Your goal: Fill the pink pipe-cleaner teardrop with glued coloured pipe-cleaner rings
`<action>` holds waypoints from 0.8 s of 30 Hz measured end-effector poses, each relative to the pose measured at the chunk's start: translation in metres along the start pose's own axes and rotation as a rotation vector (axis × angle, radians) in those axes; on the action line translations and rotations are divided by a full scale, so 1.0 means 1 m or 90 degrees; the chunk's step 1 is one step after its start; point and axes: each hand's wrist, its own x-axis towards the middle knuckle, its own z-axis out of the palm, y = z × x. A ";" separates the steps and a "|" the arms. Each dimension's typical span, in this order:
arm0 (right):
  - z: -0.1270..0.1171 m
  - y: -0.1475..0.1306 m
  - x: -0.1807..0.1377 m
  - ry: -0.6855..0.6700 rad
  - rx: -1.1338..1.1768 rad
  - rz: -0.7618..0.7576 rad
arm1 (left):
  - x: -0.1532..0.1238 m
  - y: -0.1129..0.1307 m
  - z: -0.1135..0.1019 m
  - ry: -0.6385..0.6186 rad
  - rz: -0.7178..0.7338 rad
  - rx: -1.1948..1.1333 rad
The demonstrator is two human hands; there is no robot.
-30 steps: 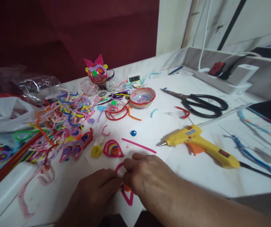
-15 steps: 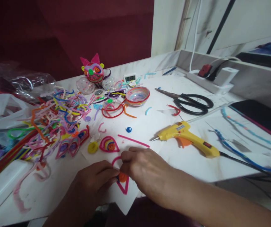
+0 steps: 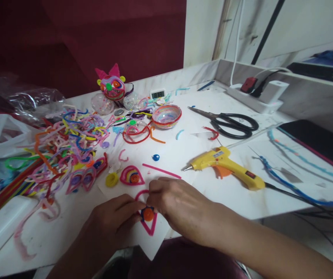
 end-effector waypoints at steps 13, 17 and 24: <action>0.005 0.005 -0.012 0.055 0.028 -0.015 | 0.007 -0.002 -0.004 -0.025 0.065 0.093; 0.006 0.003 -0.018 0.068 0.031 0.002 | 0.007 -0.003 -0.003 -0.039 0.066 0.109; 0.013 -0.004 -0.031 0.113 -0.057 0.055 | 0.010 0.003 -0.009 -0.071 0.030 0.095</action>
